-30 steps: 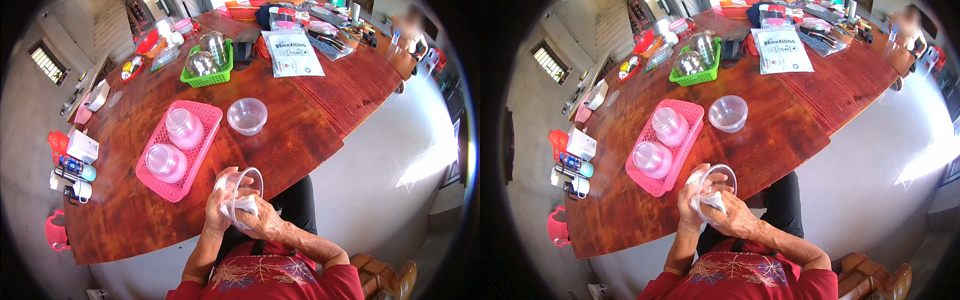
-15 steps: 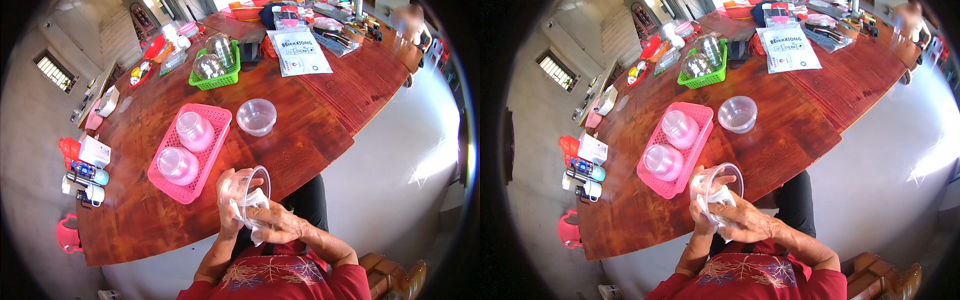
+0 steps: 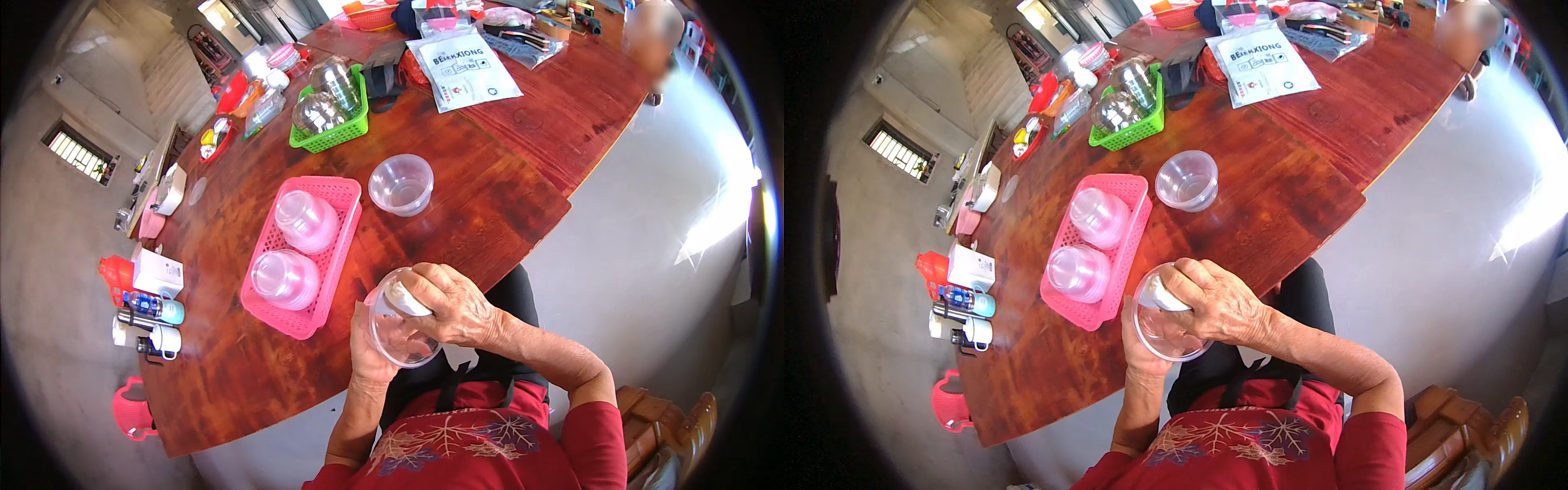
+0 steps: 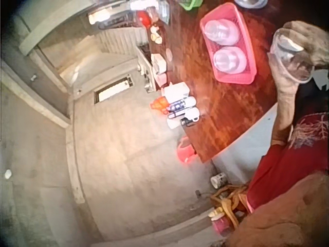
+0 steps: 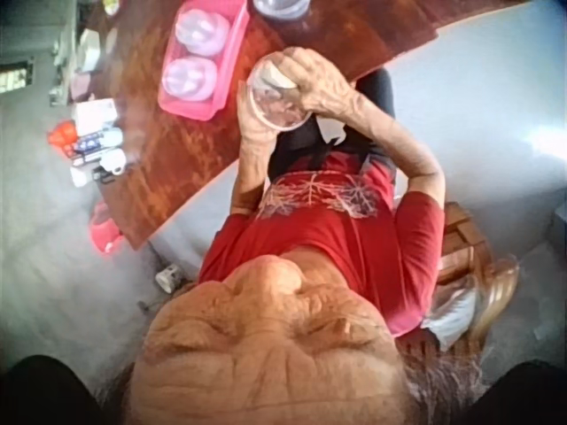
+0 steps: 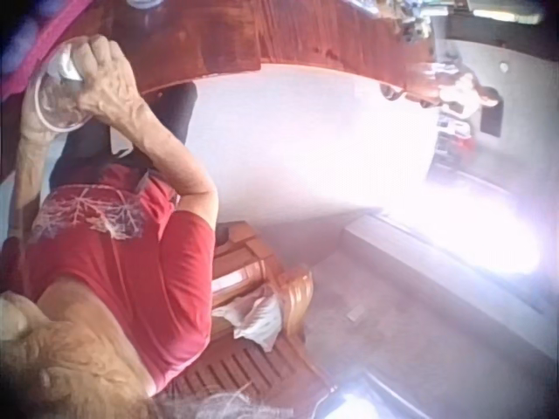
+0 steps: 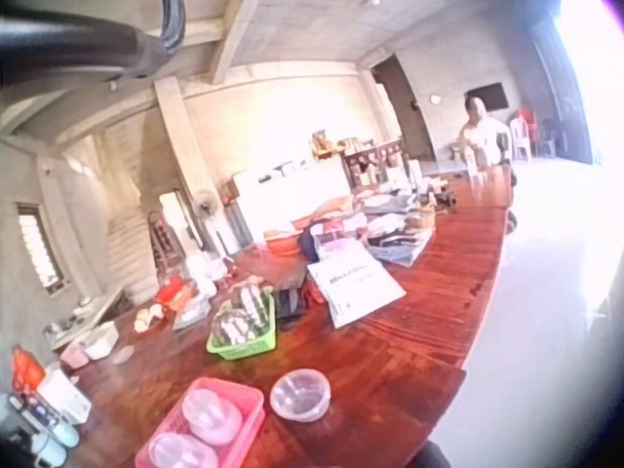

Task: The person wipes the inside and outside of clear plastic containers using a white cloth. They handle the containers one at a time, wiping them thoroughly before placing them into a pink plastic basket on the table.

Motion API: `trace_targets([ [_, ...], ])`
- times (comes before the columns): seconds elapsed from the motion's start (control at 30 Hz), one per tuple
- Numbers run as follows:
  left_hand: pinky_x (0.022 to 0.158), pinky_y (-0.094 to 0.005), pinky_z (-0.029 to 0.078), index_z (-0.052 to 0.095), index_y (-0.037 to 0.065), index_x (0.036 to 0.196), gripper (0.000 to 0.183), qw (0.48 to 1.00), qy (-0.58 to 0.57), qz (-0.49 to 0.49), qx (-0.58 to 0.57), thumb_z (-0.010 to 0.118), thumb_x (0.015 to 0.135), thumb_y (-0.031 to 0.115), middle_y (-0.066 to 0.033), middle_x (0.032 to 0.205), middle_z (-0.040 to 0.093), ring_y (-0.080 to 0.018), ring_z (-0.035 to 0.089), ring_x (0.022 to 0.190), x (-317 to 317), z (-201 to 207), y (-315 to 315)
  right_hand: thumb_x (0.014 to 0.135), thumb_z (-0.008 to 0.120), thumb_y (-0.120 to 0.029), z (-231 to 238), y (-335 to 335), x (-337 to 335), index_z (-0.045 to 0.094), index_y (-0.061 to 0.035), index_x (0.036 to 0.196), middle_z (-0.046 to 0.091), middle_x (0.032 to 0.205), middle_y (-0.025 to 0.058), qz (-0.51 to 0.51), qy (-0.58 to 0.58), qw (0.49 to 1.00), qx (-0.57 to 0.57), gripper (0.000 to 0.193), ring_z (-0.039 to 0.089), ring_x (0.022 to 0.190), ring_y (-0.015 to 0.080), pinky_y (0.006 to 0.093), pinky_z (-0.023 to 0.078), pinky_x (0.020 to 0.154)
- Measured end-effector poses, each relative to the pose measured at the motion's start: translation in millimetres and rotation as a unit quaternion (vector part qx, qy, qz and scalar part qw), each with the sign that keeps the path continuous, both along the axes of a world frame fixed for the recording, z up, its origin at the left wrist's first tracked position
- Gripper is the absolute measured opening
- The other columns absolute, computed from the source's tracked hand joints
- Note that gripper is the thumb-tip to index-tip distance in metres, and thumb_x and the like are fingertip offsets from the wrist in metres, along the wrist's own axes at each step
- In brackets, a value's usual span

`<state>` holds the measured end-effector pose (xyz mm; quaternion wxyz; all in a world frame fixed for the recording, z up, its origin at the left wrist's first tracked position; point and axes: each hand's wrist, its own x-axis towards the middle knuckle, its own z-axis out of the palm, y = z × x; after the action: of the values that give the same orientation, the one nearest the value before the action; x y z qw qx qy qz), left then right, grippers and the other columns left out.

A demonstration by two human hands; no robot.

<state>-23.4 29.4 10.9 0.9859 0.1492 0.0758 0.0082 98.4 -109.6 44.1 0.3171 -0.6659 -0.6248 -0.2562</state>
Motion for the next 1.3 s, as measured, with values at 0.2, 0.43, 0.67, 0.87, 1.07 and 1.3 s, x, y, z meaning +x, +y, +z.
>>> trace_targets([
  [0.2, 0.075, -0.0521, 0.058, 0.033, 0.007, 0.138, 0.067, 0.973, 0.039, 0.072, 0.215, 0.049, 0.09, 0.051, -0.0189, 0.131, 0.046, -0.0314, 0.056, 0.11, 6.0, 7.7, -8.2, 0.061, 0.064, -0.02, -13.8, -1.0, -15.9, 0.068, -0.011, 0.093, 0.054, 0.099, 0.0085, -0.054, 0.079, 0.991, -0.088, 0.033, 0.053, 0.09, 0.0247, 0.036, 0.051, 0.075],
  [0.43, 0.085, -0.0353, 0.052, 0.033, 0.007, 0.138, 0.065, 0.967, 0.003, 0.083, 0.243, 0.045, 0.093, 0.052, -0.015, 0.122, 0.056, -0.0254, 0.058, 0.107, 8.4, -2.8, 0.5, 0.078, 0.064, -0.007, -6.6, -0.1, -29.0, 0.065, -0.0064, 0.097, 0.06, 0.091, 0.0201, 0.167, 0.482, 0.857, -0.069, 0.02, 0.061, 0.092, 0.0335, 0.0409, 0.051, 0.074],
  [0.67, 0.09, -0.0339, 0.049, 0.038, 0.006, 0.135, 0.061, 0.968, 0.022, 0.082, 0.234, 0.054, 0.09, 0.045, -0.0083, 0.124, 0.052, -0.0193, 0.053, 0.112, 7.7, -1.1, -8.9, 0.062, 0.067, -0.009, -2.9, 10.3, -18.4, 0.063, 0.0021, 0.087, 0.057, 0.095, 0.0153, 0.015, 0.122, 0.992, -0.041, 0.027, 0.059, 0.087, 0.0315, 0.039, 0.054, 0.073],
  [0.87, 0.094, -0.035, 0.046, 0.033, 0.007, 0.138, 0.067, 0.943, -0.053, 0.068, 0.322, 0.063, 0.087, 0.039, -0.0106, 0.127, 0.049, -0.0211, 0.052, 0.114, 10.6, -14.7, -2.8, 0.078, 0.064, -0.014, -28.8, 4.7, -27.0, 0.061, -0.0025, 0.09, 0.06, 0.092, 0.0195, 0.093, 0.388, 0.902, -0.165, 0.017, 0.063, 0.081, 0.0362, 0.0442, 0.052, 0.075],
  [1.07, 0.096, -0.0381, 0.045, 0.035, 0.008, 0.136, 0.063, 0.955, -0.025, 0.11, 0.275, 0.056, 0.089, 0.043, -0.0095, 0.124, 0.052, -0.0225, 0.053, 0.114, 16.7, -11.0, -5.5, 0.067, 0.067, -0.009, -32.0, 22.2, -26.7, 0.063, -0.0008, 0.091, 0.055, 0.089, 0.0153, -0.017, 0.244, 0.97, 0.009, 0.025, 0.059, 0.082, 0.0332, 0.0416, 0.053, 0.065],
  [1.3, 0.092, -0.0353, 0.047, 0.035, 0.005, 0.136, 0.07, 0.917, -0.042, 0.123, 0.376, 0.066, 0.083, 0.039, -0.0132, 0.123, 0.052, -0.0224, 0.055, 0.108, 13.6, -12.4, 2.3, 0.07, 0.067, -0.012, -44.2, 21.2, -23.5, 0.064, -0.0011, 0.095, 0.059, 0.094, 0.017, 0.067, 0.303, 0.942, -0.125, 0.027, 0.061, 0.084, 0.034, 0.0402, 0.053, 0.068],
])
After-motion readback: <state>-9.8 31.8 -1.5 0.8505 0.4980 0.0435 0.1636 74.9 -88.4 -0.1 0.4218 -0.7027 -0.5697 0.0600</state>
